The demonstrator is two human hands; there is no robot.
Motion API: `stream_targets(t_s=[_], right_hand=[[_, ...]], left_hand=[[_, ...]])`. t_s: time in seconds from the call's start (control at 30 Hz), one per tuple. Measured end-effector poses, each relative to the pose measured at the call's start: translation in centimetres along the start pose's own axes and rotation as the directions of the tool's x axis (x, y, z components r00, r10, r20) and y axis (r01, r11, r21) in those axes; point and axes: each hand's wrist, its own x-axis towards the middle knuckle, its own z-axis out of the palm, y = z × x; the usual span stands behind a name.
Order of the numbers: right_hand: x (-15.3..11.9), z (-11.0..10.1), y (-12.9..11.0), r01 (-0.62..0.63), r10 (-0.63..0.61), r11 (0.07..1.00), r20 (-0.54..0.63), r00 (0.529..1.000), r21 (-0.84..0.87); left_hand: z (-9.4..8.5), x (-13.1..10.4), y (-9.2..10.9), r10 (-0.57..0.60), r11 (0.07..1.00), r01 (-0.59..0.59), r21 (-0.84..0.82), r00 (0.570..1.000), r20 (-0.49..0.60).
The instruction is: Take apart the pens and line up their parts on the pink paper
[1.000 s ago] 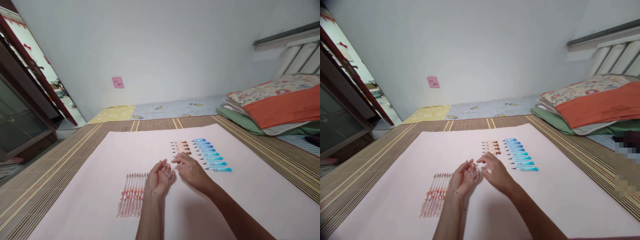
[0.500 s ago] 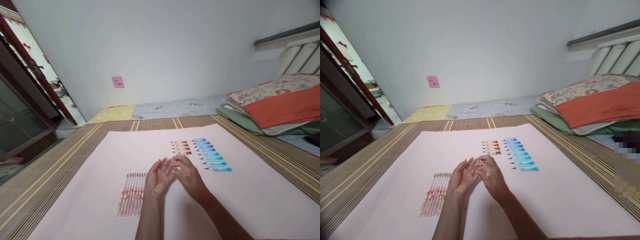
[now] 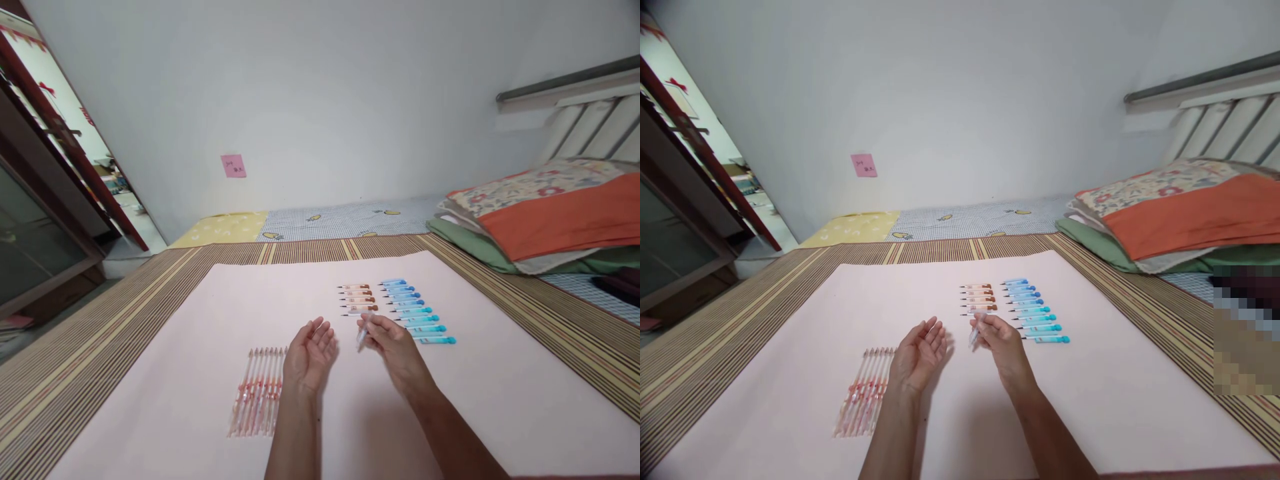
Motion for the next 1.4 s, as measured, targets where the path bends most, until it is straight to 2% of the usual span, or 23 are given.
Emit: stream_targets(t_s=[0.07,0.13,0.17,0.27,0.3,0.37,0.43,0.5,0.57,0.73,0.9,1.1,1.4], right_hand=[[0.4,-0.3,0.2,0.106,-0.106,0.985,0.012,0.994,-0.136],[0.7,-0.6,0.1,0.243,-0.239,0.905,0.056,0.970,-0.348],[0.8,-0.7,0.0,0.319,-0.310,0.826,0.098,0.946,-0.466],[1.4,-1.0,-0.2,0.493,-0.462,0.490,0.266,0.846,-0.719],[1.7,-1.0,-0.2,0.515,-0.474,0.386,0.315,0.822,-0.765],[2.4,-1.1,0.1,0.517,-0.452,0.224,0.382,0.806,-0.826],[3.0,-1.2,0.6,0.498,-0.404,0.113,0.418,0.814,-0.860],[3.6,-1.2,0.9,0.485,-0.354,0.049,0.439,0.826,-0.873],[4.1,-1.3,0.9,0.479,-0.309,0.037,0.446,0.840,-0.877],[4.8,-1.6,-0.7,0.453,-0.211,0.091,0.427,0.879,-0.887],[5.4,-2.6,-1.8,0.429,-0.132,0.054,0.420,0.898,-0.901],[5.6,-3.0,-1.3,0.431,-0.166,0.026,0.421,0.892,-0.902],[5.1,-2.7,-1.6,0.415,-0.180,0.135,0.389,0.903,-0.900]], left_hand=[[0.0,0.0,0.0,0.005,1.000,-0.005,-0.011,1.000,0.003],[0.0,-0.1,0.0,0.010,1.000,-0.010,-0.018,1.000,0.007],[0.0,-0.1,0.0,0.012,1.000,-0.012,-0.018,1.000,0.007],[0.1,-0.1,0.0,0.021,1.000,-0.021,-0.007,1.000,0.001],[0.2,-0.2,0.0,0.023,1.000,-0.023,-0.002,1.000,-0.003],[0.2,-0.2,0.0,0.024,1.000,-0.024,0.007,1.000,-0.009],[0.2,-0.2,0.0,0.026,1.000,-0.026,0.010,1.000,-0.008],[0.1,-0.1,0.0,0.028,1.000,-0.028,0.008,1.000,-0.003],[0.1,0.0,0.0,0.028,1.000,-0.028,0.005,1.000,0.005],[0.0,0.1,0.0,0.027,1.000,-0.027,0.006,1.000,0.006],[0.0,0.1,-0.1,0.031,0.999,-0.031,0.009,1.000,0.002],[-0.1,0.2,-0.2,0.022,1.000,-0.022,0.007,1.000,0.000],[0.1,0.0,-0.2,0.026,1.000,-0.026,0.006,1.000,-0.004]])
